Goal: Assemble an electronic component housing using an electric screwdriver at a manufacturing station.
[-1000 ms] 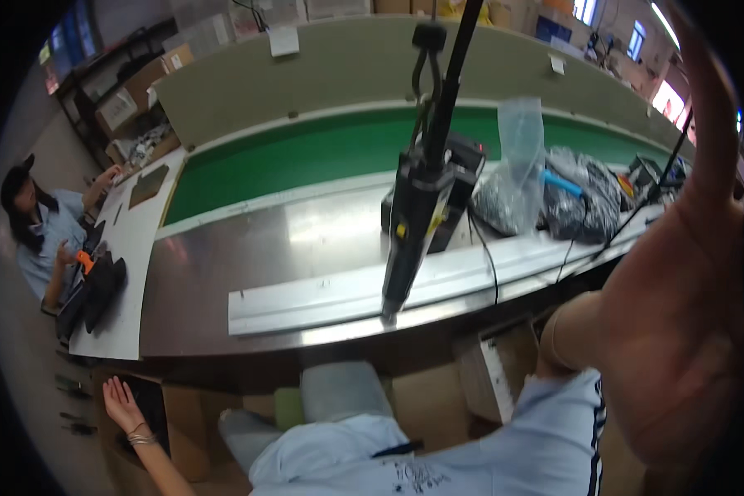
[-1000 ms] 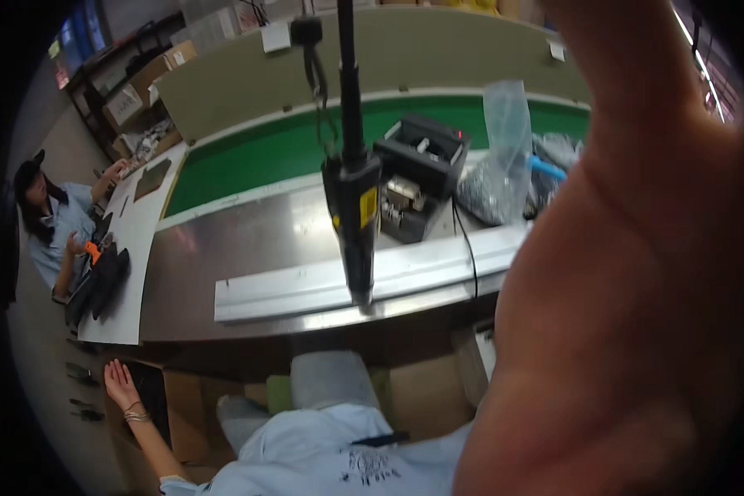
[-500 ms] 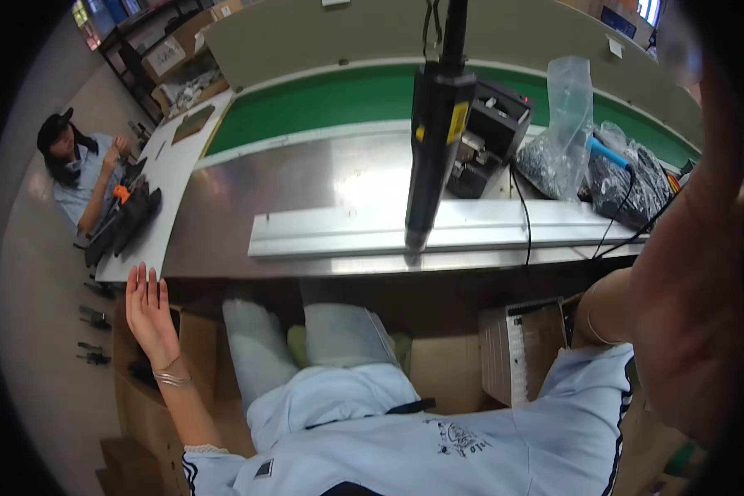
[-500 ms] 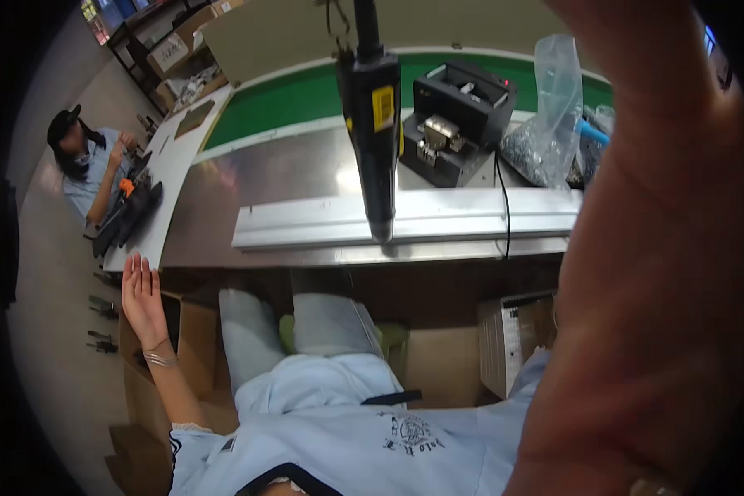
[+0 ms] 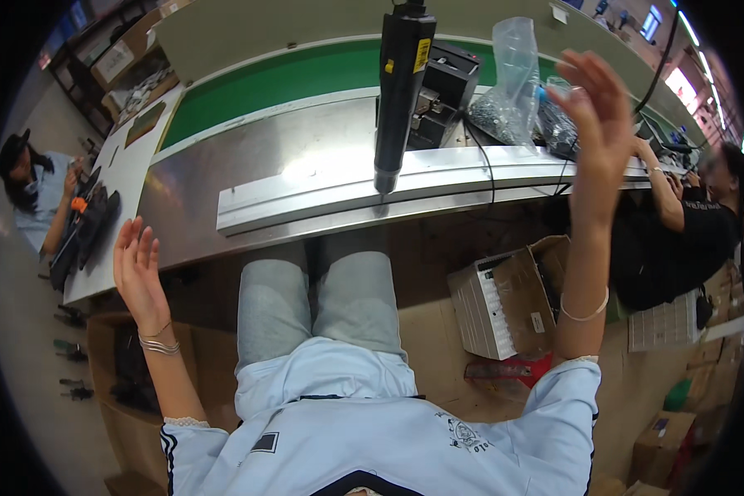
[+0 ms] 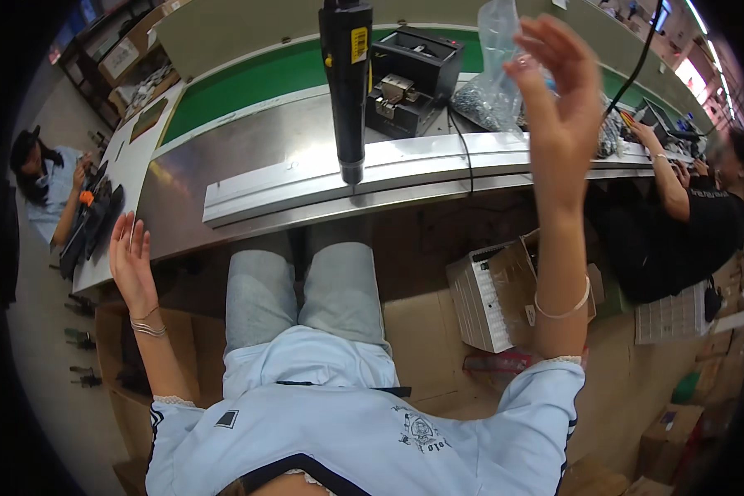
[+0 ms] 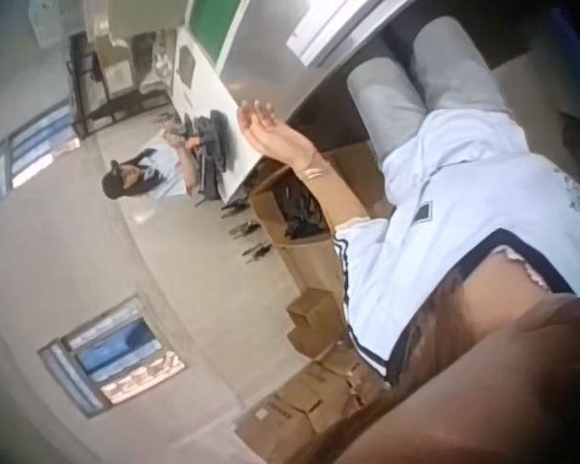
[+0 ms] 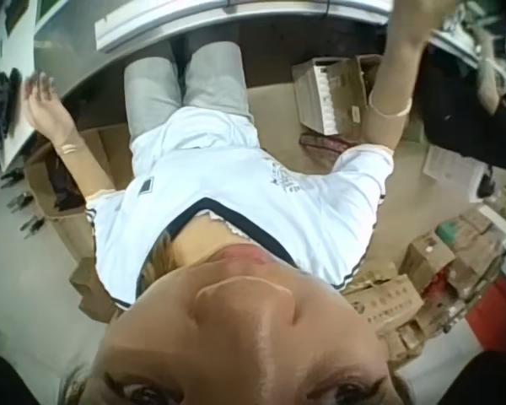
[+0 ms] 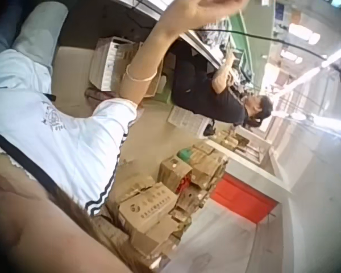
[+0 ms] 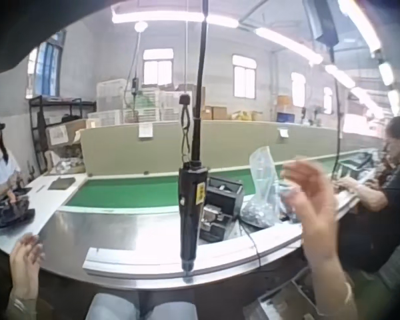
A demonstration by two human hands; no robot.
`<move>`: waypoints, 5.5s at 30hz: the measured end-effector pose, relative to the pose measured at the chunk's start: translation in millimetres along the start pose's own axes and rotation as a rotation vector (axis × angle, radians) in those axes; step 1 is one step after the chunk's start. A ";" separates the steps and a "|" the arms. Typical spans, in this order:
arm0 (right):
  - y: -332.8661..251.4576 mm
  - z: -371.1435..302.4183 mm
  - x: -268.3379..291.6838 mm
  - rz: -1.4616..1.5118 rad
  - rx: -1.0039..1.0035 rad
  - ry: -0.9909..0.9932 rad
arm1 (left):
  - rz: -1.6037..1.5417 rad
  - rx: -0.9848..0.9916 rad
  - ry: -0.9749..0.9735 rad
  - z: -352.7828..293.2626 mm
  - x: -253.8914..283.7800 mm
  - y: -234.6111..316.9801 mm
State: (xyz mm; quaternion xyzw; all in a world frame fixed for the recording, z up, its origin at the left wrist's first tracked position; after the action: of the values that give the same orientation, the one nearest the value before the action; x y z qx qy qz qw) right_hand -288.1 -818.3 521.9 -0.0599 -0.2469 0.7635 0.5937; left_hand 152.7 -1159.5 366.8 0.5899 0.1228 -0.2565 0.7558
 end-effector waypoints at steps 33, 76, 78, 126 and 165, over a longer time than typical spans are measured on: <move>206.7 -16.5 -144.7 -0.012 -0.843 0.168 | -0.245 0.302 -1.146 41.8 -463.3 -296.0; 179.5 -111.8 2.7 -0.701 -0.759 0.478 | -0.022 -0.520 -1.228 46.7 -537.4 -181.5; 175.9 -119.6 -2.2 -0.568 -0.726 0.503 | -0.002 -0.576 -1.254 27.2 -595.4 -177.5; 106.3 1.1 53.0 -0.104 -0.572 0.314 | -0.257 0.697 -1.336 67.0 -573.0 -145.3; 106.3 18.1 61.1 -0.256 -0.542 0.296 | -0.159 0.602 -1.299 77.1 -562.6 -147.0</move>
State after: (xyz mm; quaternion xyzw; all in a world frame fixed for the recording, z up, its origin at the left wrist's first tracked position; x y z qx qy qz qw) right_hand -405.9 -785.0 502.4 -0.2944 -0.3575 0.5723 0.6768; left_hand -406.2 -1121.8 540.8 0.4900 -0.3850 -0.6326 0.4599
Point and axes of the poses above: each hand's wrist, its own z-axis towards the middle knuckle, its own x-axis out of the back of the hand, y = z × x, the point moved 9 cm from there along z, towards the middle knuckle, and after that the axes turned 14 degrees about -z, right-handed, at the moved point
